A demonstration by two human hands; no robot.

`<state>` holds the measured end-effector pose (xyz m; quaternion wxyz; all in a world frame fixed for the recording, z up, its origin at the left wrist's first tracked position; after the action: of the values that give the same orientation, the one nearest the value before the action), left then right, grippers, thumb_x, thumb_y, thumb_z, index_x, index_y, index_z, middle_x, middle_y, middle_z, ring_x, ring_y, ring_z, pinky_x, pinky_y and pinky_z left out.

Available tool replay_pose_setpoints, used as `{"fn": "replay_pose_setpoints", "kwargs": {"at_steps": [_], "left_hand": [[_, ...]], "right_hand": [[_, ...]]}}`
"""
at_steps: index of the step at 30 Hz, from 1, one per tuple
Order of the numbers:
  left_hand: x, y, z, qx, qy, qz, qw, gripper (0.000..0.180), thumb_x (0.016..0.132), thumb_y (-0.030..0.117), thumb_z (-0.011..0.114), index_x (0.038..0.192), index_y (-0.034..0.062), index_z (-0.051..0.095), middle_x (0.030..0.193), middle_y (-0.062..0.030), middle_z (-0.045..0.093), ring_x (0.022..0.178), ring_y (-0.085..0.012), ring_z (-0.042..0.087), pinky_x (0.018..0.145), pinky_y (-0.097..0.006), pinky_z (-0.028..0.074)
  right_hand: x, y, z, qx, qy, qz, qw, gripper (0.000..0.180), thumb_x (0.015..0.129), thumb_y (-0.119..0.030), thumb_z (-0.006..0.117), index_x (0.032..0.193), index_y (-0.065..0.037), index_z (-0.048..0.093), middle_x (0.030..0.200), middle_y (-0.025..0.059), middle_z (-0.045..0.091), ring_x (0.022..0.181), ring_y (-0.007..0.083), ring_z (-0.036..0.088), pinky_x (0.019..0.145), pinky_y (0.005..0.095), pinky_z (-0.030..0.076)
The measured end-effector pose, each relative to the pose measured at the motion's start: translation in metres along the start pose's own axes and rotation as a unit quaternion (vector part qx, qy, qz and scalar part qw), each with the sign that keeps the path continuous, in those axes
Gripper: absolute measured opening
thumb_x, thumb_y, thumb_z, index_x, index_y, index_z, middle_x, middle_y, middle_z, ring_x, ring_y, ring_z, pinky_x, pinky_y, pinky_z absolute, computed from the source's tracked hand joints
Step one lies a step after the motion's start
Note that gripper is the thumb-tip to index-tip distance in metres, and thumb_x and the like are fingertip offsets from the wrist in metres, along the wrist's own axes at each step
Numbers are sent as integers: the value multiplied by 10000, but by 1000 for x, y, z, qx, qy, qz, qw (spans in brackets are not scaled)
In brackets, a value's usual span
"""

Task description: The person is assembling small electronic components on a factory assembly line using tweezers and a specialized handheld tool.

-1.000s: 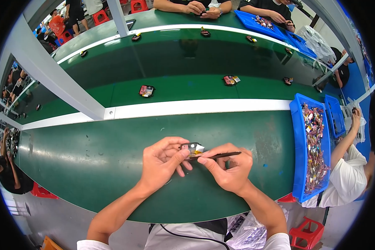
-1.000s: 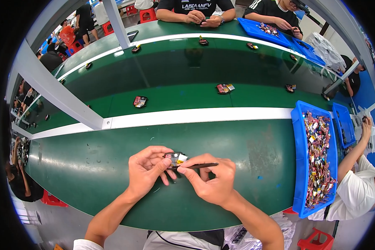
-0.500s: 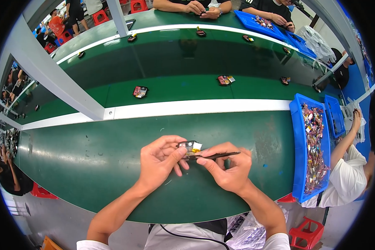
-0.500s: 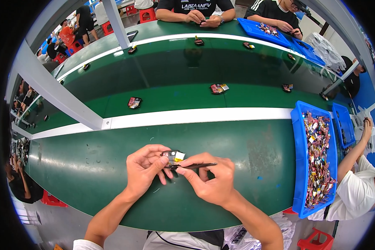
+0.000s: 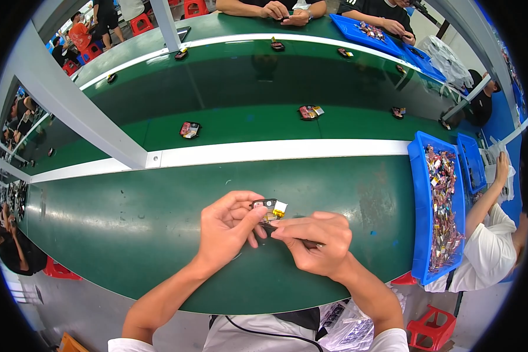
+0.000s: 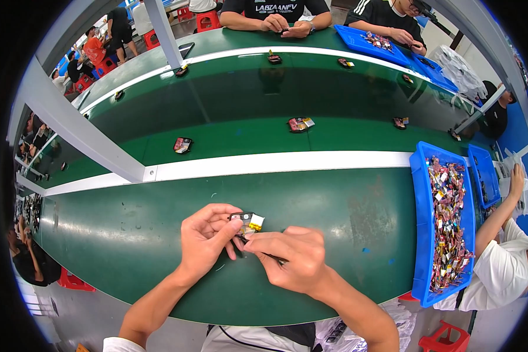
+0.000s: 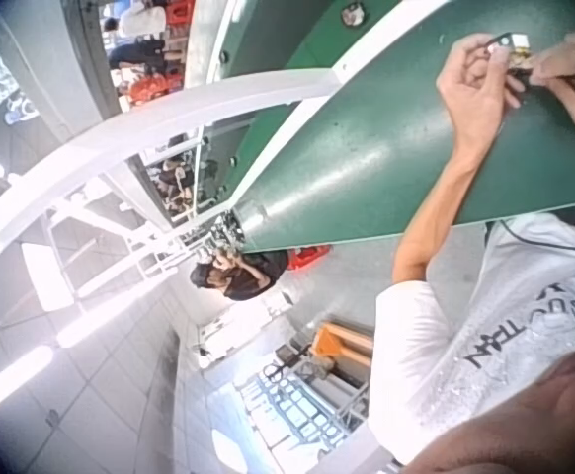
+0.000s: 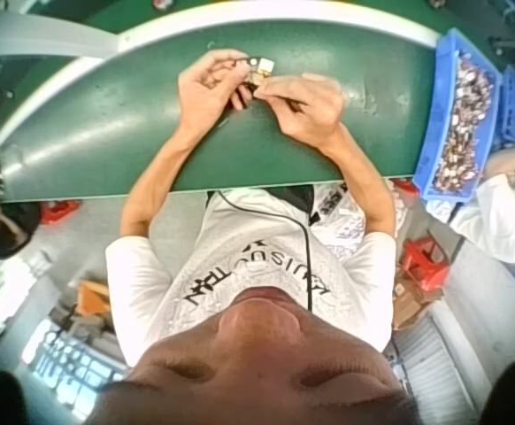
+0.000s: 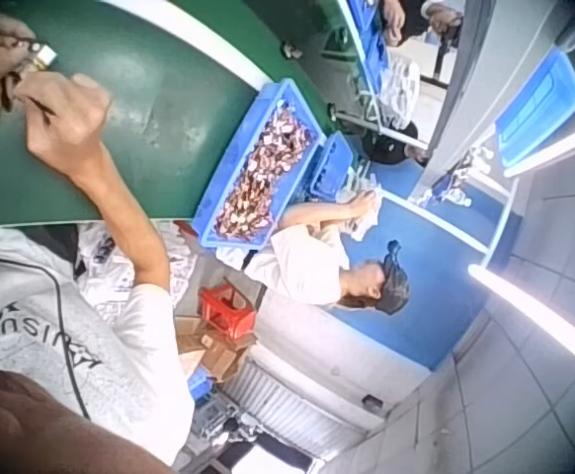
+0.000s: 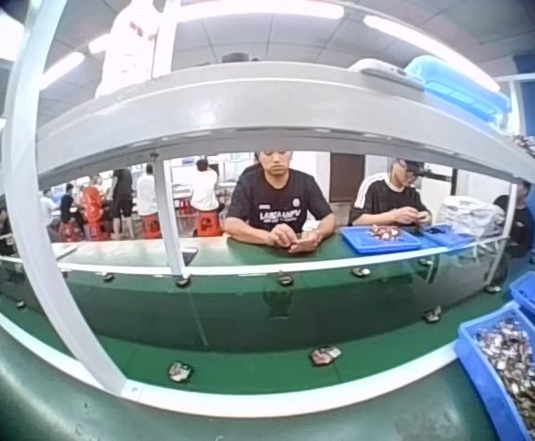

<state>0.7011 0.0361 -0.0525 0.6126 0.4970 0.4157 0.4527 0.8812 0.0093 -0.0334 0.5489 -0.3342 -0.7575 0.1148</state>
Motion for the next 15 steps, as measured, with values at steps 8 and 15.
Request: {"fn": "replay_pose_setpoints", "kwargs": {"at_steps": [8,15], "left_hand": [[1,-4,12,26,18,3,999,203,960,-1,638,1137,-97,605,844,-143,709,650,-140,686,469,-234,534],[3,-4,18,49,24,5,998,200,952,-20,633,1127,-110,594,835,-146,703,634,-144,680,484,-247,553]], "right_hand": [[-2,2,-7,-9,-18,2,1000,187,689,49,797,805,-85,738,815,40,771,554,113,673,442,232,355],[-4,7,-10,2,-19,1,1000,231,663,60,785,833,-86,729,806,15,753,476,133,582,436,257,366]]}}
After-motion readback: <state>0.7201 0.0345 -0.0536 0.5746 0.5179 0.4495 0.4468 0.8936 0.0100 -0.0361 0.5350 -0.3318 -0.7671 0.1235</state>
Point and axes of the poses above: each hand's wrist, its own x-axis towards the middle knuckle, its own z-axis out of the palm, y = z × x, the point moved 3 cm from there along x, towards the middle knuckle
